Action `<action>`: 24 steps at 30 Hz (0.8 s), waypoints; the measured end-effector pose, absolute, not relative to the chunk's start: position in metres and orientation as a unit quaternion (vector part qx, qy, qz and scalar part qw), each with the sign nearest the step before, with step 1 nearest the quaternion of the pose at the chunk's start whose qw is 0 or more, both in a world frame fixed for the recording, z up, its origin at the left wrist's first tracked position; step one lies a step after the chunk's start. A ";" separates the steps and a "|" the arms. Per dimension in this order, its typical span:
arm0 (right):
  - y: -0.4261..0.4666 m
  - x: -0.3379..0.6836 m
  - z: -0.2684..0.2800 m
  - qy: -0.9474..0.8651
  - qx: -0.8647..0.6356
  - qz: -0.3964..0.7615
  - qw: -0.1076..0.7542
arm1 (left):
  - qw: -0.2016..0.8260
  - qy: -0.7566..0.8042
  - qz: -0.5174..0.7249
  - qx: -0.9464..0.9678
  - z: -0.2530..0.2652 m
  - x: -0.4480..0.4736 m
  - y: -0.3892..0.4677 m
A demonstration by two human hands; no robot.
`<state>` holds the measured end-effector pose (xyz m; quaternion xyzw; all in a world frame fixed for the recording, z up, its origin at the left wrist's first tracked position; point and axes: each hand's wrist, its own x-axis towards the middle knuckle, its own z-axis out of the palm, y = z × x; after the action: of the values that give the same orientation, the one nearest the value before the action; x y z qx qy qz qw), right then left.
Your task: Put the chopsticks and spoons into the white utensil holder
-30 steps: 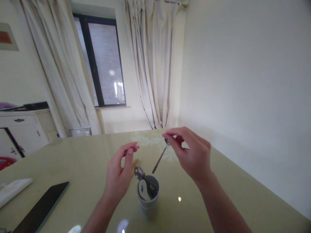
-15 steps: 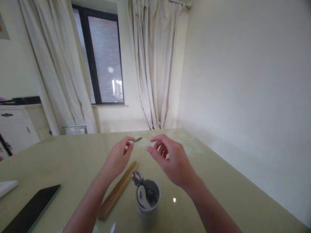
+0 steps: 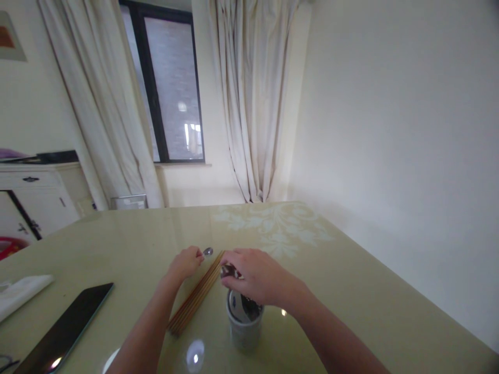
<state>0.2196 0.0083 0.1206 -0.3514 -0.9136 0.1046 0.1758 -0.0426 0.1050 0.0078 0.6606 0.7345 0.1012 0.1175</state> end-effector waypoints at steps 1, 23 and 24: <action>0.009 0.220 0.121 -0.913 -0.350 0.110 0.179 | 0.118 0.733 0.099 0.662 0.006 -0.042 0.106; 0.030 0.257 0.152 -0.644 -0.355 0.369 0.568 | 0.216 0.446 0.387 0.778 0.138 0.028 0.035; 0.029 0.254 0.152 -0.644 -0.347 0.379 0.567 | 0.191 0.440 0.391 0.786 0.144 0.034 0.027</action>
<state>0.2544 0.0291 0.1515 -0.3466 -0.6437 0.3792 0.5672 0.0342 0.0269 0.1441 0.7856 0.4398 0.3911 0.1912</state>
